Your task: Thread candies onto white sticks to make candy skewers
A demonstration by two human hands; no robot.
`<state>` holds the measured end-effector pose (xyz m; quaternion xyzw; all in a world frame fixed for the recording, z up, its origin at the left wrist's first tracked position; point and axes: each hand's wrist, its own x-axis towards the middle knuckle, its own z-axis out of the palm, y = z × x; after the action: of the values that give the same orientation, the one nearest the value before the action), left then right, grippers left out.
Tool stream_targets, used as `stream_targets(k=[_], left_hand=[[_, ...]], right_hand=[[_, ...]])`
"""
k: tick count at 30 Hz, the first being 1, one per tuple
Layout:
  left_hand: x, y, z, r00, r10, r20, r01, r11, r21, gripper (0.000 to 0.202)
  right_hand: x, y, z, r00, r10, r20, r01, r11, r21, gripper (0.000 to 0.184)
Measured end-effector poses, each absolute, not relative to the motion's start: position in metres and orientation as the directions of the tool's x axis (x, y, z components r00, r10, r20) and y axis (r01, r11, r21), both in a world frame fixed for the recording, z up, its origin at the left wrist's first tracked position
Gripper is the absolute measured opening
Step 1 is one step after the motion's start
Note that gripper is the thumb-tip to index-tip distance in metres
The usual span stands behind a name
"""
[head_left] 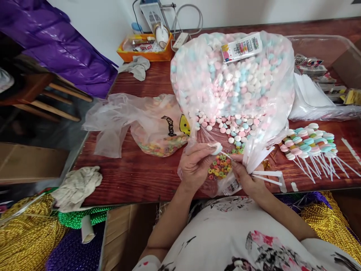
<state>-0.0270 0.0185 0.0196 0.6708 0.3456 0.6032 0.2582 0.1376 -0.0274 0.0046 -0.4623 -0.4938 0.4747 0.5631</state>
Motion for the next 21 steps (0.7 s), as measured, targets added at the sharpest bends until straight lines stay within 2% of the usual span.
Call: stream_targets(k=[3,5,7,9,10,12,14,17,19,21], left_hand=[[-0.021,0.005,0.014,0.139,0.788,0.600,0.137,-0.615,0.776,0.035],[-0.028,0.004,0.009,0.166,0.839,0.518,0.123,-0.539,0.833,0.036],[-0.044,0.010,0.004,0.099,0.905,0.413,0.153,-0.424,0.893,0.034],[-0.060,0.020,0.000,0.004,0.936,0.353,0.274,-0.341,0.900,0.024],[-0.066,0.024,-0.002,0.017,0.940,0.341,0.364,-0.323,0.874,0.018],[-0.069,0.031,-0.006,0.182,0.950,0.255,0.544,-0.314,0.778,0.016],[-0.061,0.034,-0.008,0.354,0.931,0.092,0.692,-0.327,0.644,0.018],[-0.045,0.036,-0.008,0.442,0.890,-0.108,0.810,-0.345,0.474,0.021],[-0.038,0.041,-0.008,0.457,0.873,-0.168,0.825,-0.346,0.447,0.022],[-0.036,0.047,-0.007,0.473,0.862,-0.182,0.811,-0.346,0.472,0.021]], right_hand=[[0.136,-0.024,0.010,0.006,0.990,0.140,-0.033,0.140,-0.990,0.024],[0.146,-0.025,0.009,0.003,0.997,0.083,0.004,0.083,-0.997,0.032],[0.165,-0.026,0.003,0.068,0.997,0.031,0.016,0.030,-0.999,0.034],[0.187,-0.030,-0.004,0.126,0.992,0.013,0.007,0.012,-1.000,0.033],[0.197,-0.033,-0.007,0.137,0.990,0.007,0.009,0.006,-1.000,0.032],[0.210,-0.041,-0.011,0.134,0.991,0.009,0.051,0.002,-0.999,0.030],[0.213,-0.050,-0.014,0.084,0.996,0.023,0.124,0.013,-0.992,0.030],[0.205,-0.061,-0.018,-0.006,0.999,0.042,0.171,0.042,-0.984,0.029],[0.200,-0.064,-0.021,-0.044,0.998,0.045,0.168,0.052,-0.984,0.028],[0.197,-0.064,-0.023,-0.073,0.996,0.041,0.186,0.054,-0.981,0.030]])
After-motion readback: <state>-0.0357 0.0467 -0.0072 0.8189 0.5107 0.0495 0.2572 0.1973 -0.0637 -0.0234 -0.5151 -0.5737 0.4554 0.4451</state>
